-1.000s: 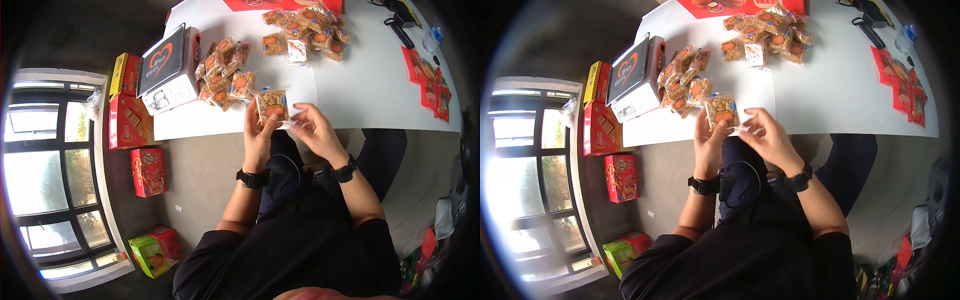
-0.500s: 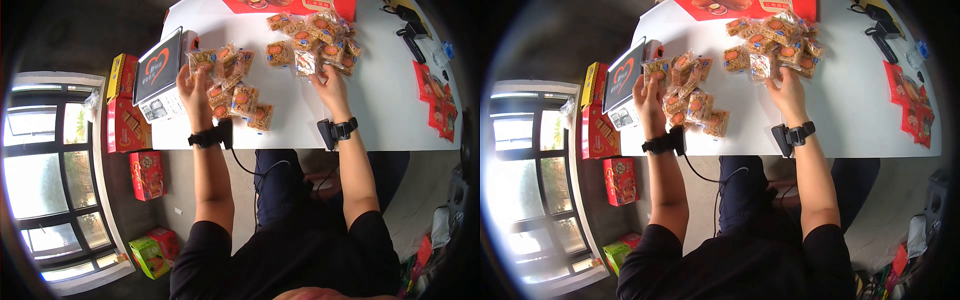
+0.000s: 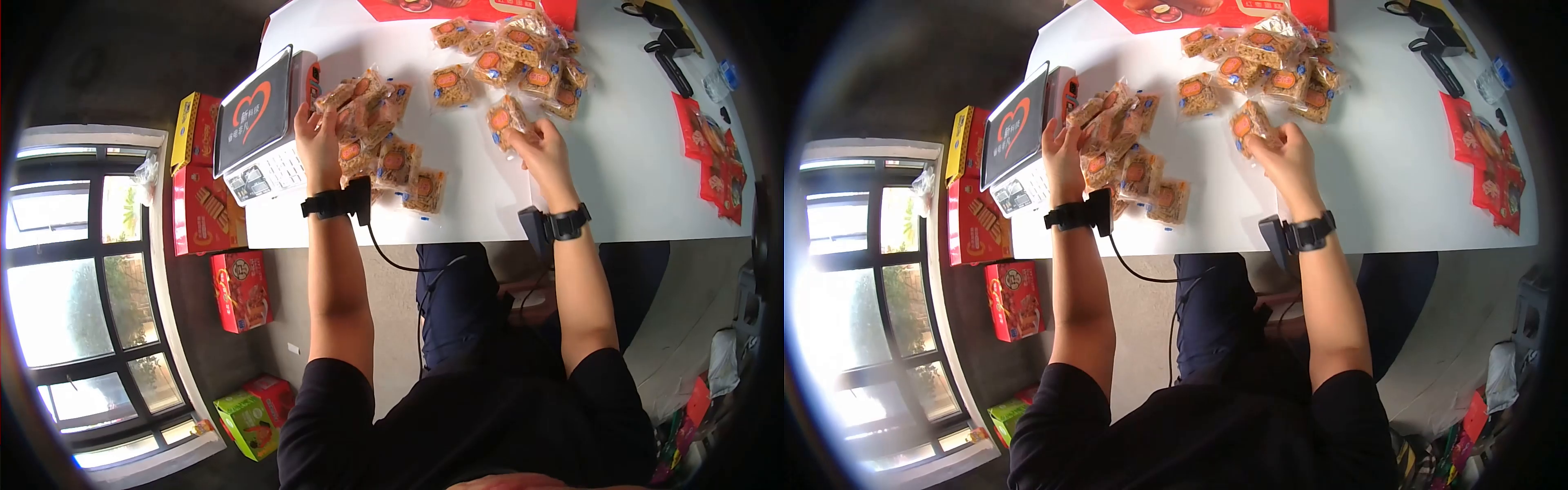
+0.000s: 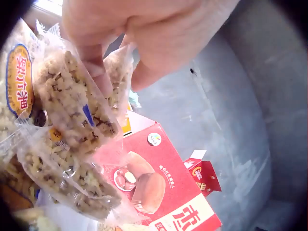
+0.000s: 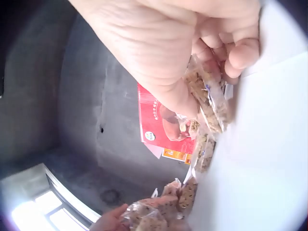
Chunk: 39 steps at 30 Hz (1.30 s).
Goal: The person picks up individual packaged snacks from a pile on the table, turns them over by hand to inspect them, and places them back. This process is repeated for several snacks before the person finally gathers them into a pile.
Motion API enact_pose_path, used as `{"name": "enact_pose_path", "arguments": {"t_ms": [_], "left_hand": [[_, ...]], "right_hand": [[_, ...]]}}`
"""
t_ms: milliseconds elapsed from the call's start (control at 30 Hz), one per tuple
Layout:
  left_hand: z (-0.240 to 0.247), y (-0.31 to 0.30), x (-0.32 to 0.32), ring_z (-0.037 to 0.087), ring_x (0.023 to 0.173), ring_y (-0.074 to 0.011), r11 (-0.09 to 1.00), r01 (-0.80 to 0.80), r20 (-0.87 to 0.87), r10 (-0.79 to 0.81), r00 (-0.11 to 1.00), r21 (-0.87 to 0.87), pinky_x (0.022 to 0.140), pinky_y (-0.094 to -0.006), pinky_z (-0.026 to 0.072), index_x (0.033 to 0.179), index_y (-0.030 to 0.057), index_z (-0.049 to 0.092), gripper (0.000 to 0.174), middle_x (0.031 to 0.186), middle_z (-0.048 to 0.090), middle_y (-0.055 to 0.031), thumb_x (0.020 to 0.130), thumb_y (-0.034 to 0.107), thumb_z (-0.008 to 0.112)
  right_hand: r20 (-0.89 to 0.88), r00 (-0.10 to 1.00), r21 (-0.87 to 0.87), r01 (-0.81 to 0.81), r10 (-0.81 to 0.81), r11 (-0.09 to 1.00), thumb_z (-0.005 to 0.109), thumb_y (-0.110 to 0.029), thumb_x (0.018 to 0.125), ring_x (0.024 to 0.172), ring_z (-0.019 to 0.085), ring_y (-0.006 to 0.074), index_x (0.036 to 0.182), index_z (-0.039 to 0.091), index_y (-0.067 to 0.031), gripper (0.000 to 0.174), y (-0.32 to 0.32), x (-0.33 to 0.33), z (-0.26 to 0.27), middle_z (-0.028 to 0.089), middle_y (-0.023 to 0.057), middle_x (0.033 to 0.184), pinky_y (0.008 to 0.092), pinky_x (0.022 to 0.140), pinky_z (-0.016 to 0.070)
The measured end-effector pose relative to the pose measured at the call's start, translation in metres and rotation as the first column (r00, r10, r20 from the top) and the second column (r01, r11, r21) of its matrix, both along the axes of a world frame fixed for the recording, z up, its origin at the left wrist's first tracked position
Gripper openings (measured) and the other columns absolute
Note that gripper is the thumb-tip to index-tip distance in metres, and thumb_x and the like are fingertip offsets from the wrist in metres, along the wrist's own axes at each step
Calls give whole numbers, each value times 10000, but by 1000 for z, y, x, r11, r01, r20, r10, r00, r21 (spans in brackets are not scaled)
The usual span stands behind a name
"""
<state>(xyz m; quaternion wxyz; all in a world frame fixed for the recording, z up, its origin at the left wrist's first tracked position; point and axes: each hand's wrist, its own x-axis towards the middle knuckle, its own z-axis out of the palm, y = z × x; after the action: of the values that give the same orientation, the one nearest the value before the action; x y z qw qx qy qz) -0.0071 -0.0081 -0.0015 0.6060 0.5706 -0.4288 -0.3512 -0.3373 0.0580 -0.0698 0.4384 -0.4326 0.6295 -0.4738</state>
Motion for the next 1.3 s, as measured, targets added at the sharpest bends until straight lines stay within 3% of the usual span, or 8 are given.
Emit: {"name": "enact_pose_path", "arguments": {"t_ms": [100, 200, 367, 533, 667, 900, 1000, 1300], "left_hand": [[12, 19, -12, 596, 1036, -217, 985, -104, 401, 151, 903, -135, 834, -293, 505, 1355, -46, 400, 567, 1237, 531, -223, 894, 152, 666], [40, 59, -44, 535, 1154, -215, 988, 81, 203, -53, 978, -134, 961, -321, 437, 1321, -58, 441, 495, 1259, 546, -184, 913, 144, 636], [55, 131, -96, 551, 1080, -179, 898, 438, 97, -439, 893, 33, 894, -309, 439, 1290, -32, 495, 457, 1232, 584, -128, 935, 233, 607], [40, 179, -125, 590, 938, -114, 845, 534, -171, -527, 832, -7, 821, -253, 481, 1245, -36, 522, 392, 1095, 626, -84, 936, 184, 621], [35, 205, -137, 603, 800, -92, 902, 427, -308, -424, 852, -63, 732, -232, 492, 1090, -17, 602, 230, 910, 657, -41, 928, 144, 628], [38, 234, -142, 564, 717, -53, 910, 402, -372, -408, 834, -97, 650, -210, 469, 953, 9, 611, 76, 849, 647, -35, 905, 65, 630], [42, 243, -144, 619, 833, -112, 888, 449, -380, -450, 808, -97, 789, -251, 486, 949, 9, 602, 49, 903, 664, -67, 900, 6, 596], [43, 257, -151, 600, 774, -83, 886, 464, -242, -452, 858, -9, 730, -225, 479, 901, 8, 604, 9, 849, 659, -50, 893, 13, 602]], "right_hand": [[377, 924, -11, -70, 69, 997, 722, -203, 826, 649, 547, 65, 925, 532, -38, 270, 29, -1, 13, 601, 24, 772, 222, 539, 445], [546, 820, -134, -115, 170, 984, 708, -179, 846, 636, 541, 67, 944, 535, -33, 246, 55, 1, 23, 595, 19, 759, 222, 551, 449], [644, 690, -231, -235, 329, 944, 684, -134, 871, 785, 566, 63, 1039, 525, -34, 252, 95, 12, 49, 603, 18, 903, 230, 682, 485], [645, 643, -265, -318, 413, 910, 665, -87, 883, 905, 590, 83, 1086, 499, -36, 267, 131, 20, 60, 603, 24, 992, 240, 760, 517], [635, 640, -273, -338, 432, 901, 653, -95, 898, 930, 576, 74, 1082, 497, -35, 249, 154, 23, 65, 591, 32, 1047, 233, 766, 512], [456, 741, -371, -346, 494, 862, 678, -180, 897, 944, 565, 88, 1145, 552, -1, 331, 175, 20, 72, 601, 23, 1024, 235, 843, 453], [382, 812, -360, -309, 441, 880, 681, -223, 895, 877, 568, 79, 1115, 612, -5, 317, 177, 13, 78, 624, 17, 967, 227, 796, 454], [359, 857, -329, -253, 369, 910, 621, -110, 912, 686, 490, -3, 906, 634, -18, 93, 187, 11, 94, 567, -53, 754, 162, 599, 393]]}}
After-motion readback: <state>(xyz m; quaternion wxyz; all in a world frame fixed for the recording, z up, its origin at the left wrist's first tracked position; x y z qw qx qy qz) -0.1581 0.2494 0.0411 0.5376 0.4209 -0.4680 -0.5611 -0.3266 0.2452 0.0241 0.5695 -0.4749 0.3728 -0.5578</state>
